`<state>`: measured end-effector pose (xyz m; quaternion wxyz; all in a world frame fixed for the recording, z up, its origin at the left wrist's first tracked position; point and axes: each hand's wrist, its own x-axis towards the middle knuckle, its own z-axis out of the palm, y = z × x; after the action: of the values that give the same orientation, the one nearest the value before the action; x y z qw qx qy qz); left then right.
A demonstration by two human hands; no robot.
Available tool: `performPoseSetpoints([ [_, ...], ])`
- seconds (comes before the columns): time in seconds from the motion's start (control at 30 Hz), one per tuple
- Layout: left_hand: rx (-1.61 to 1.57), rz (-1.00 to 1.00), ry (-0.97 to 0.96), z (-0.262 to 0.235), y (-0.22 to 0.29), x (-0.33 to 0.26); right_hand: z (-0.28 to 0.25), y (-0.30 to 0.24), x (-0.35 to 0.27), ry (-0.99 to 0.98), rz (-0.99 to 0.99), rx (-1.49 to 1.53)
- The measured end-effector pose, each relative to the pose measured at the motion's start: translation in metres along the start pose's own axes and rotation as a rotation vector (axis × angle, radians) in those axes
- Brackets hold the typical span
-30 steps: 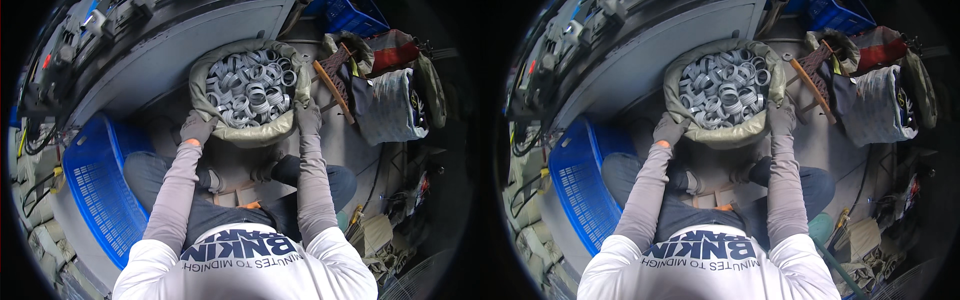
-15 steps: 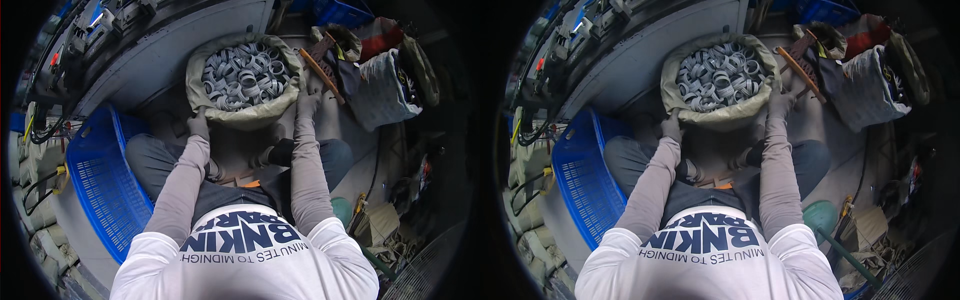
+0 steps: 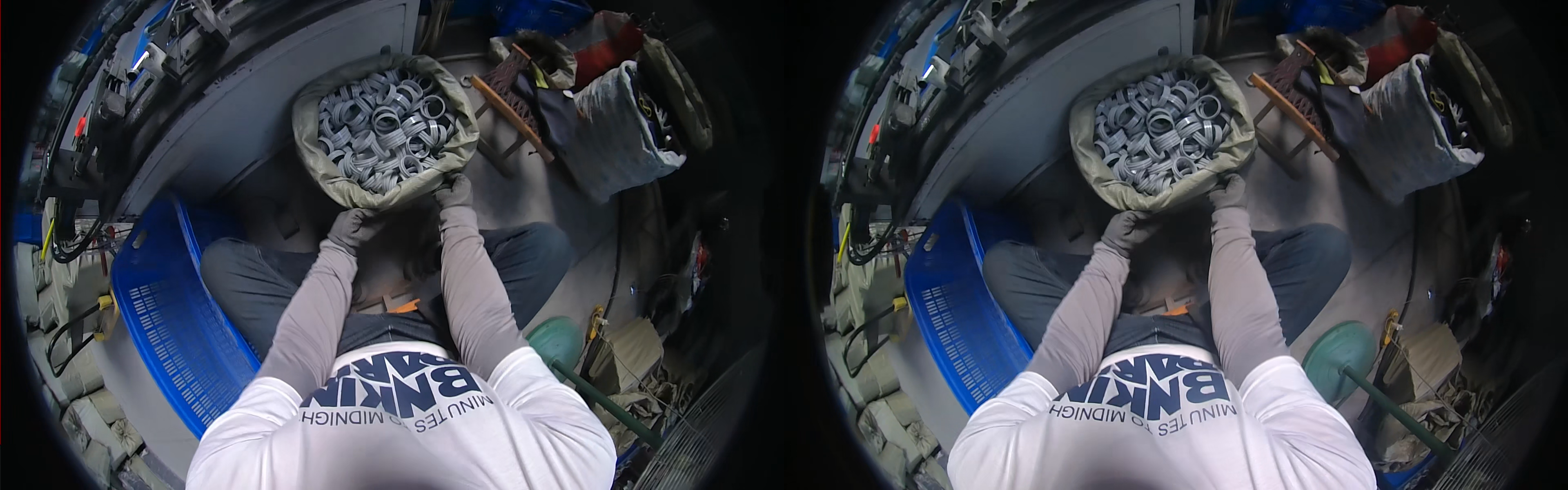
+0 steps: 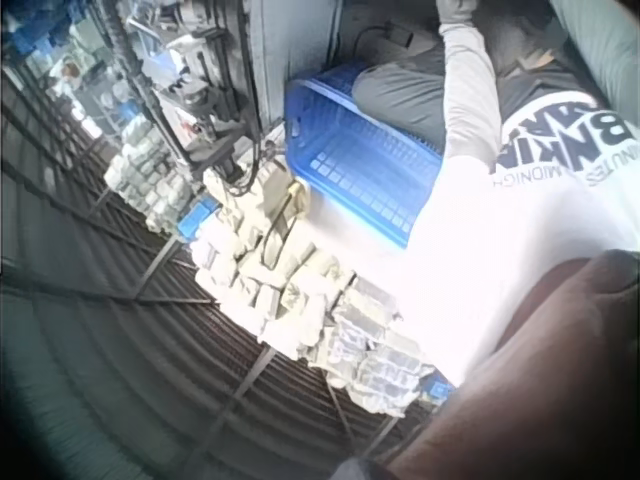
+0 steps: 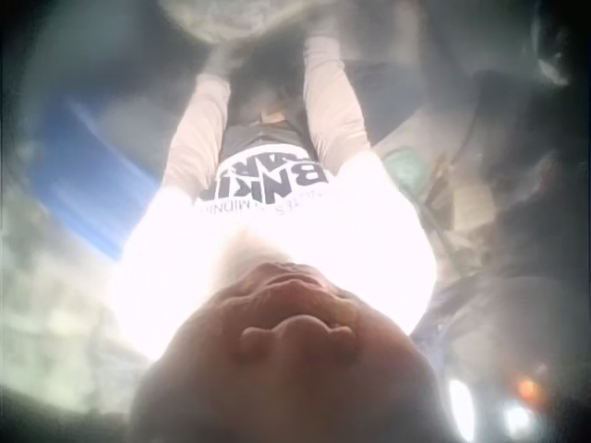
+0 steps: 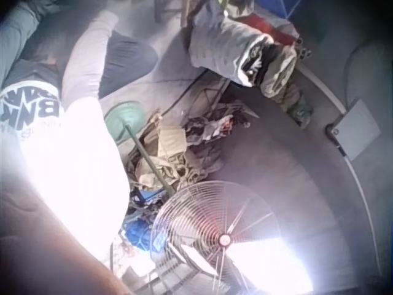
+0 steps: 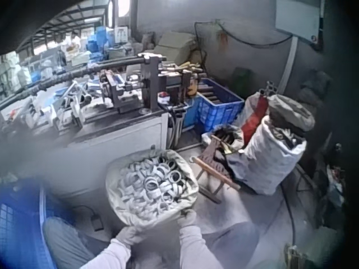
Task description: The person takes metal pipes from a basket, fits rings onto both ends of each pipe, inserts them into a machine, and places them back into the basket. The person then adjusts the bag of rings, stands up, and removes their gloves.
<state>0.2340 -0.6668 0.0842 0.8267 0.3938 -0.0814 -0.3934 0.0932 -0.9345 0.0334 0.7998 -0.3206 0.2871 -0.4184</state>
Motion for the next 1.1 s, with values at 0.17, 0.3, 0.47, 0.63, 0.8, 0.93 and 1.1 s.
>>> performPoseSetpoints([
  [0.17, 1.412, 0.169, -0.522, -0.069, 0.039, -0.032, 0.065, -0.074, -0.011, -0.14, -0.157, -2.151],
  [0.3, 1.51, 0.105, 0.154, -0.109, 0.056, -0.062, 0.134, -0.121, 0.001, 0.498, -0.344, -0.995],
  [0.47, 0.996, 0.236, 0.907, 0.005, 0.104, 0.052, 0.144, -0.126, 0.064, 0.404, -0.763, -1.49],
  [0.63, 2.586, -0.195, 0.71, -0.169, 0.156, 0.119, 0.236, -0.032, 0.068, 0.091, -0.283, -1.374],
  [0.8, 1.572, 0.098, 0.267, -0.091, 0.093, 0.12, 0.037, -0.098, 0.197, 0.07, -0.162, -1.793],
  [0.93, 1.837, -0.01, 0.229, -0.145, 0.151, 0.088, 0.112, -0.072, 0.173, 0.092, -0.187, -1.819],
  [1.1, 1.62, 0.333, 0.598, -0.134, 0.178, 0.164, 0.206, -0.102, 0.179, -0.198, -0.597, -1.455],
])
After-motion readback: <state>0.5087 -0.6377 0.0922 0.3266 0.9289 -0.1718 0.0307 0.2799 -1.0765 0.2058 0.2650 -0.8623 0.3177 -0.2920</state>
